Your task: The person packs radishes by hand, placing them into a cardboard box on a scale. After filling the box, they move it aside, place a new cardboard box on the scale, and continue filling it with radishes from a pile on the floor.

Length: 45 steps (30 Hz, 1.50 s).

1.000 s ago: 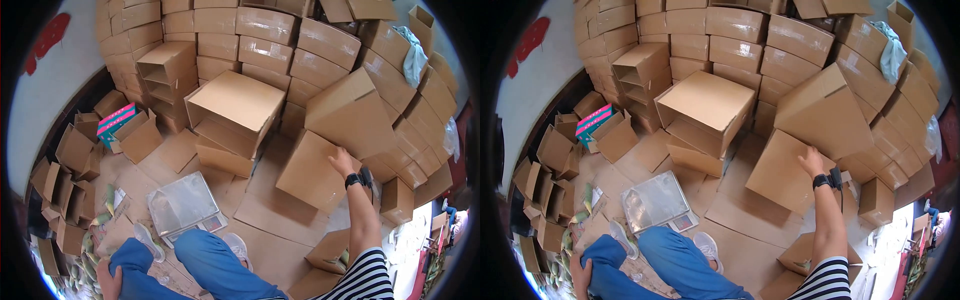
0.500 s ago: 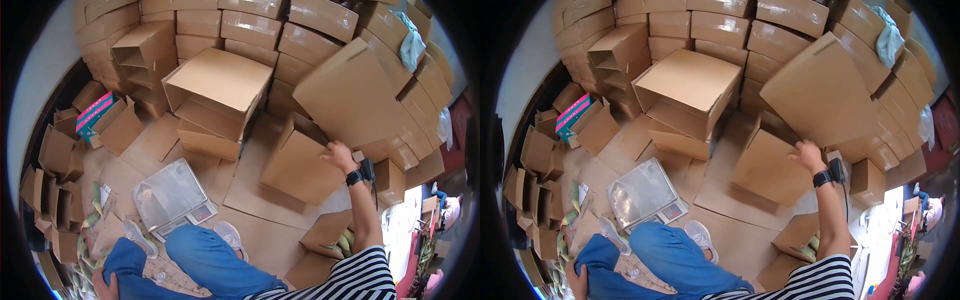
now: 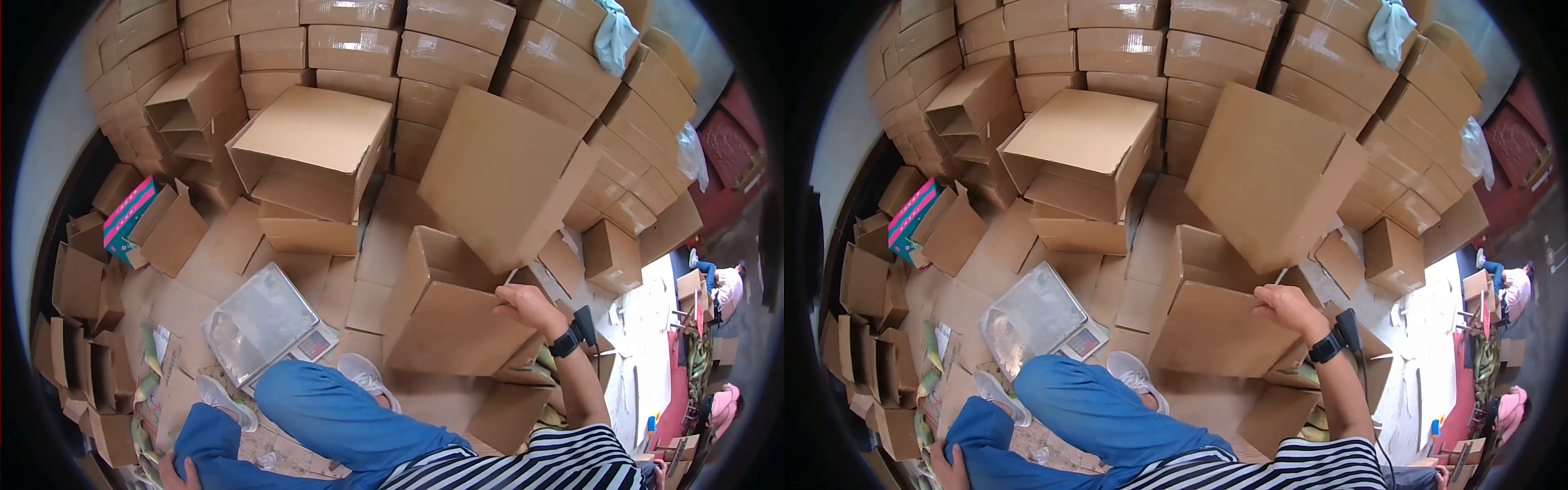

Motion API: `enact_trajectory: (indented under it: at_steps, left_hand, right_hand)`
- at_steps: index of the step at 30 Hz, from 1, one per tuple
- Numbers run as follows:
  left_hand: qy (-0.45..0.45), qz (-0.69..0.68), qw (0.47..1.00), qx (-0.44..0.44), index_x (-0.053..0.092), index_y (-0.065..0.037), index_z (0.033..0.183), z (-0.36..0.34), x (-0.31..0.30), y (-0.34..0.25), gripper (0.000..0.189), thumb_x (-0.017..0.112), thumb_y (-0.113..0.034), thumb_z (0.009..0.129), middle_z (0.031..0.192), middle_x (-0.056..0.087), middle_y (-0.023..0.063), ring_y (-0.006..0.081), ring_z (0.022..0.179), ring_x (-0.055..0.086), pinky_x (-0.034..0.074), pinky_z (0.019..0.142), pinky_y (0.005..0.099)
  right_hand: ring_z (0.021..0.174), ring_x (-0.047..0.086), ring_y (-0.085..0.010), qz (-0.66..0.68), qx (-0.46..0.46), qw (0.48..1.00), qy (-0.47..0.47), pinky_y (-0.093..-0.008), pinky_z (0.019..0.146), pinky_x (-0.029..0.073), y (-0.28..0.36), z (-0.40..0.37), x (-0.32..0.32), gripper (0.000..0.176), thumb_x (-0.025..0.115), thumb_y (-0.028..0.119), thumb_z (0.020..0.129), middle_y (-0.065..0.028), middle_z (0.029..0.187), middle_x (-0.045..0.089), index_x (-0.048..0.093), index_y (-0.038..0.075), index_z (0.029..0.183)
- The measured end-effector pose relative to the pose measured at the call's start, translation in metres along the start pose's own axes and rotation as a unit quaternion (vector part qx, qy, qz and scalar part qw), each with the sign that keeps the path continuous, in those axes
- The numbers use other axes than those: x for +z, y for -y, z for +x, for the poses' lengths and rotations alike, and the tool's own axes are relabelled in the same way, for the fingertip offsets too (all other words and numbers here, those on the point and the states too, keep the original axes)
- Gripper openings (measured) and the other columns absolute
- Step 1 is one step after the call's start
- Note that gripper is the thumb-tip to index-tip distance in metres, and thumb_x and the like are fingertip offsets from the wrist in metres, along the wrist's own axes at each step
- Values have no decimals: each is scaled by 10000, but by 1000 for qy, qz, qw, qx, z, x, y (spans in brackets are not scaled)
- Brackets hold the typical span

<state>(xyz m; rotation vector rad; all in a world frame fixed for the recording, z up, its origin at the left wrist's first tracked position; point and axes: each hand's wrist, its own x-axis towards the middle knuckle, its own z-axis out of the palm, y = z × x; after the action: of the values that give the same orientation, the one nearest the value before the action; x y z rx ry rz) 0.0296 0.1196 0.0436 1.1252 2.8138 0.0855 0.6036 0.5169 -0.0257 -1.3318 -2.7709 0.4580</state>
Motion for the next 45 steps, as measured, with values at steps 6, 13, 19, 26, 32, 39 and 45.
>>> enact_trajectory:
  at_steps: [6, 13, 19, 26, 32, 39, 45]
  left_hand:
    - [-8, 16, 1000, -4, 616, -29, 1210, -1, 0, 6, 575, 543, -513, 908, 1185, 627, 218, 387, 1104, 575, 415, 973, 433]
    - [-25, 24, 999, 0, 623, -39, 1205, -6, 5, 14, 548, 539, -496, 913, 1159, 643, 206, 369, 1080, 594, 424, 959, 425]
    - [1, -23, 999, -30, 626, -45, 1204, -9, -1, 13, 548, 535, -500, 912, 1158, 644, 208, 356, 1110, 581, 405, 982, 420]
    - [-77, -111, 991, -18, 569, 34, 1101, -12, 29, 41, 356, 643, -214, 856, 1062, 587, 213, 365, 1007, 558, 420, 918, 411]
    - [-100, -108, 989, -11, 580, 22, 1100, -15, 21, 26, 357, 665, -203, 835, 1083, 606, 212, 386, 1030, 567, 435, 919, 426]
    - [-127, -102, 987, -2, 597, 11, 1078, -17, 18, 19, 357, 685, -212, 813, 1038, 619, 194, 371, 985, 587, 451, 885, 422]
    - [-115, -144, 982, -29, 611, 4, 1070, -20, 11, 20, 368, 703, -226, 798, 1037, 625, 191, 360, 978, 601, 465, 875, 417]
  right_hand:
    - [710, 562, -304, 135, 88, 987, 16, -386, 650, 457, 24, -7, -30, 309, 702, 255, 849, -164, 752, 527, 500, 21, 860]
    - [687, 355, -65, 364, 162, 911, -102, -239, 585, 343, 55, -11, -33, 241, 654, 205, 910, 64, 739, 385, 509, 16, 874]
    - [653, 387, -93, 298, 159, 918, -210, -259, 578, 349, 48, -12, -18, 234, 665, 192, 891, -19, 706, 392, 518, 15, 851]
    - [692, 559, -307, -7, -72, 971, -229, -371, 588, 467, 140, 7, -72, 164, 696, 128, 806, -124, 745, 533, 565, 32, 825]
    - [655, 565, -259, -20, -192, 955, -227, -352, 543, 458, 222, 33, -108, 175, 722, 131, 772, -84, 725, 527, 590, 42, 844]
    - [672, 560, -277, 47, -302, 928, -215, -366, 549, 455, 278, 99, -75, 193, 722, 147, 778, -89, 728, 504, 562, 57, 837]
    - [781, 597, -295, 63, -445, 886, -112, -389, 644, 500, 334, 202, 24, 187, 674, 184, 822, -104, 808, 556, 541, 62, 867]
